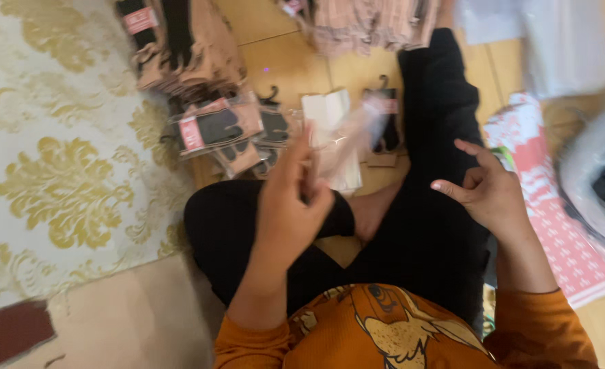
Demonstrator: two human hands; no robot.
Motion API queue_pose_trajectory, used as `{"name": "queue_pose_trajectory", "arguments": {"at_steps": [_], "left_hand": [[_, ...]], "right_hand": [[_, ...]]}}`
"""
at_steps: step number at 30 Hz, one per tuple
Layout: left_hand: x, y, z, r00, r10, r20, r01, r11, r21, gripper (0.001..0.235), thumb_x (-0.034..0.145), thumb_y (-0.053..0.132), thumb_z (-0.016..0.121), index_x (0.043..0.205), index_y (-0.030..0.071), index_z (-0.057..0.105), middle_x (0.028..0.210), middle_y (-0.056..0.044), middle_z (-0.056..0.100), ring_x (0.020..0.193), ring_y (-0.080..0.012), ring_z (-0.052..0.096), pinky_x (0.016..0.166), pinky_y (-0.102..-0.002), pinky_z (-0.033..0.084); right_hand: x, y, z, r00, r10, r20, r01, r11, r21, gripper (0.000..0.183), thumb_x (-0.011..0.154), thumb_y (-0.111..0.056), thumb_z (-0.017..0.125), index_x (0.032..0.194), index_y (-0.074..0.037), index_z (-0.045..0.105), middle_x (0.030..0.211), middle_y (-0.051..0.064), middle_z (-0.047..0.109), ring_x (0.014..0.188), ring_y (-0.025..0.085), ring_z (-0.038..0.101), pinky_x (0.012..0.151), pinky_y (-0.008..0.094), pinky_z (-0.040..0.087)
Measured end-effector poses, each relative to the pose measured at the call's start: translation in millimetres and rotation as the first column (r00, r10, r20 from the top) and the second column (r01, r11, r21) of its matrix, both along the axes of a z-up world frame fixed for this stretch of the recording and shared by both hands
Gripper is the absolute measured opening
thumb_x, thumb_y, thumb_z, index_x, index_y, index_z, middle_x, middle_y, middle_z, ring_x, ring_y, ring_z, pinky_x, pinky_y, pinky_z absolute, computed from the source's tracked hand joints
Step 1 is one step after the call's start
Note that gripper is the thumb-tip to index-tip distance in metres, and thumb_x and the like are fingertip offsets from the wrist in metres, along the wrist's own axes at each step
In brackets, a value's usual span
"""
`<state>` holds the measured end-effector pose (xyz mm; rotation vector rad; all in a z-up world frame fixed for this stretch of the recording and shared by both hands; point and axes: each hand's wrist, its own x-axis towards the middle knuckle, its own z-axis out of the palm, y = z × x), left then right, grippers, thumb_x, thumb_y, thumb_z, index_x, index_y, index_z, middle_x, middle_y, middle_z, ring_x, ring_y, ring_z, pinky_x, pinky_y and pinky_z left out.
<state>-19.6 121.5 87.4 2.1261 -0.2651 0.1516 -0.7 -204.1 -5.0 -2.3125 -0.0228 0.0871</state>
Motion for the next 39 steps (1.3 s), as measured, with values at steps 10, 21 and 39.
{"name": "queue_pose_trajectory", "arguments": {"at_steps": [10,21,39], "left_hand": [[88,22,-250,0.922,0.36,-0.14,-0.231,0.805,0.546,0.046,0.076,0.034,0.079,0.118,0.023,0.067,0.103,-0.002,0.067,0.102,-0.0319,0.065,0.079,-0.052,0.057],[115,36,-423,0.693,0.463,-0.553,-0.105,0.823,0.558,0.026,0.092,0.045,0.066,0.103,0.021,0.069,0.098,-0.004,0.075,0.099,-0.032,0.076,0.08,-0.049,0.061],[99,-28,-216,0.672,-0.041,-0.74,-0.741,-0.039,-0.67,0.036,0.089,0.038,0.084,0.098,0.01,0.063,0.092,-0.007,0.075,0.08,-0.0159,0.075,0.068,-0.024,0.064]], "right_hand": [[143,30,-206,0.997,0.057,-0.044,-0.068,0.956,-0.285,0.035,0.094,-0.039,0.076,0.123,-0.019,0.077,0.085,0.006,0.075,0.081,0.031,0.073,0.067,0.043,0.057],[223,92,-345,0.921,-0.385,0.063,0.367,0.8,-0.474,0.092,0.101,-0.045,0.069,0.158,0.003,0.015,0.126,0.023,0.048,0.116,0.046,0.057,0.095,0.058,0.053],[-15,61,-58,0.89,-0.018,0.455,0.06,0.995,-0.078,0.029,0.082,-0.021,0.095,0.104,-0.016,0.075,0.078,0.012,0.072,0.067,0.035,0.069,0.06,0.039,0.051]]}}
